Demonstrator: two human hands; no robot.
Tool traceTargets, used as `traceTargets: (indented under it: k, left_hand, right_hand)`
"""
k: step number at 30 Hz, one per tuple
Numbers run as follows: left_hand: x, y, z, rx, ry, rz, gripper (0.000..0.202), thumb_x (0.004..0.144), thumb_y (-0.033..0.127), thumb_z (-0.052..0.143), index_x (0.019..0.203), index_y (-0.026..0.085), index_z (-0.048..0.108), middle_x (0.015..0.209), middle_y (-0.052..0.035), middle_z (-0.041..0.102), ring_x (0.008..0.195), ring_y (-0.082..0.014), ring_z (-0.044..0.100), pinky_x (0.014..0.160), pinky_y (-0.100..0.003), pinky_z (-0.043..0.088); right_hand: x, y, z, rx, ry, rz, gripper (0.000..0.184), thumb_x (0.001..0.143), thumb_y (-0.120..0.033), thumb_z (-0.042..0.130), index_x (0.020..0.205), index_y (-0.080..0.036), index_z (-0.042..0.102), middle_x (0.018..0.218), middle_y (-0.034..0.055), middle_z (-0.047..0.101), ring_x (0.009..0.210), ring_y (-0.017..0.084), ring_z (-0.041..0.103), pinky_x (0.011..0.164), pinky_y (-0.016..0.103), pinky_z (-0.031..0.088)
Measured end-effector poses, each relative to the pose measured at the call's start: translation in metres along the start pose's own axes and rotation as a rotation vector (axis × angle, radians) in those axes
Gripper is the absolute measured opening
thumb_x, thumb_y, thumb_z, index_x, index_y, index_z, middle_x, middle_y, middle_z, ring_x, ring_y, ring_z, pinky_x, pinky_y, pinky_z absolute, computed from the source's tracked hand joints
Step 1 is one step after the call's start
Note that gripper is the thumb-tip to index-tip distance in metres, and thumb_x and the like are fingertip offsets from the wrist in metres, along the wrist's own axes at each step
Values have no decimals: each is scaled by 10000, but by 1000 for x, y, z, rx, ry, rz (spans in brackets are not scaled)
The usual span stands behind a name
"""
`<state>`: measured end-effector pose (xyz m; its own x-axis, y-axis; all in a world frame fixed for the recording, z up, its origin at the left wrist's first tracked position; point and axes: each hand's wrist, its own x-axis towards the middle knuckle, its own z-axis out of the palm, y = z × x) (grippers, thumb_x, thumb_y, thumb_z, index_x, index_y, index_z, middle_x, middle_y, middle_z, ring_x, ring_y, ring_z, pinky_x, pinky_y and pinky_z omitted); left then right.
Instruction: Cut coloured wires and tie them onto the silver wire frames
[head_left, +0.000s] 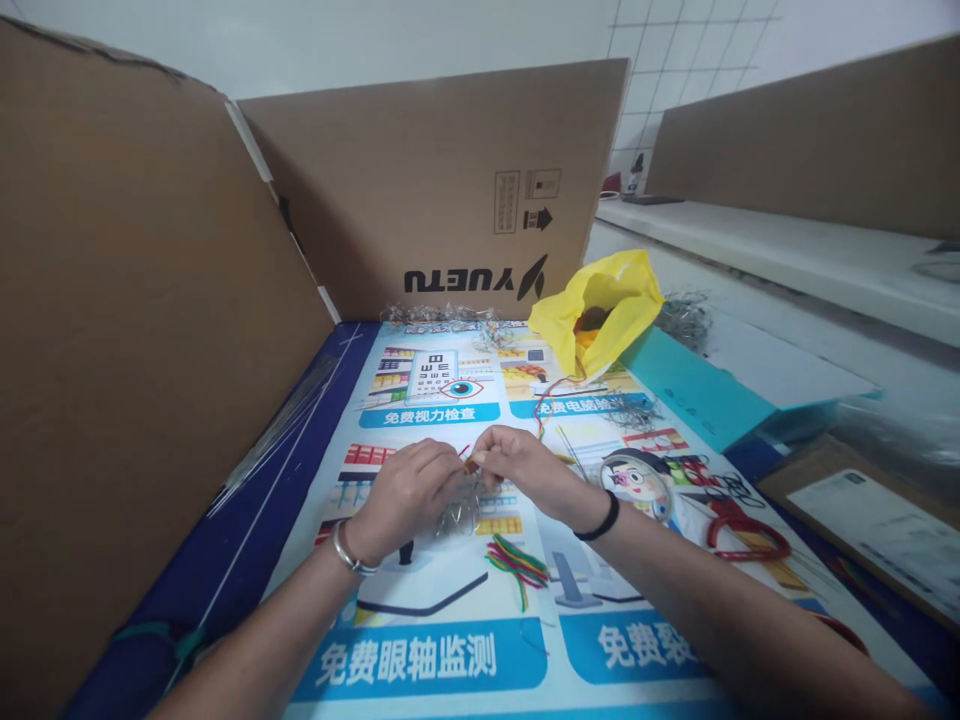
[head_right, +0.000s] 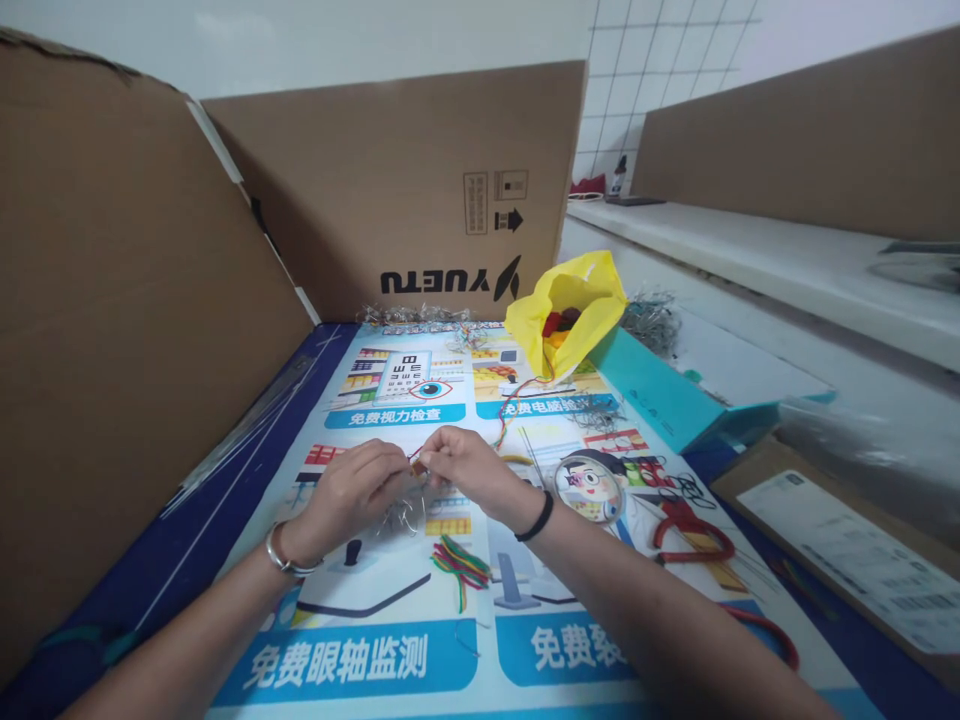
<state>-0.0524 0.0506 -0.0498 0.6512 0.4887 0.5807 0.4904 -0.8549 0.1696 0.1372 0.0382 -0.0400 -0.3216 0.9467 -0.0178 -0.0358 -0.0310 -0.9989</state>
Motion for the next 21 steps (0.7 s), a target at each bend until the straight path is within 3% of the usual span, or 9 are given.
traceTargets:
  k: [6, 12, 17, 21]
  left_hand:
    - [2, 7, 0, -280, 52, -272, 125, 793, 67, 484, 830, 176, 535, 846, -40, 628, 782, -142, 576, 692, -266, 453]
    - [5, 14, -5, -568, 25, -530, 58, 807, 161, 521, 750, 172, 527, 774, -17, 611, 676, -117, 549, 615, -231, 428]
    - [7, 11, -6, -774, 13, -667, 126, 773, 265, 613, 746, 162, 544, 724, -1, 572, 648, -106, 513, 597, -223, 405]
    - [7, 11, -6, -904, 14, -726, 125, 754, 253, 638, 761, 159, 556, 662, 27, 530, 572, -74, 455, 530, -194, 361]
  right_hand:
    - [-1, -2, 5, -14, -63, -42, 216, 733, -371, 609, 730, -181, 507, 556, -58, 517, 491, 85, 468, 510, 222, 347]
    - [-2, -4, 8, -105, -57, -82, 152, 766, -312, 567, 729, -185, 491, 550, -55, 512, 503, 96, 485, 512, 226, 366]
    - [-3, -2, 6, -210, -17, -135, 73, 770, -240, 533, 733, -180, 516, 578, -46, 515, 543, 98, 484, 529, 226, 369]
    - [-2, 3, 6, -291, 36, -189, 44, 762, -208, 533, 732, -177, 541, 629, -35, 523, 590, 100, 468, 543, 223, 359]
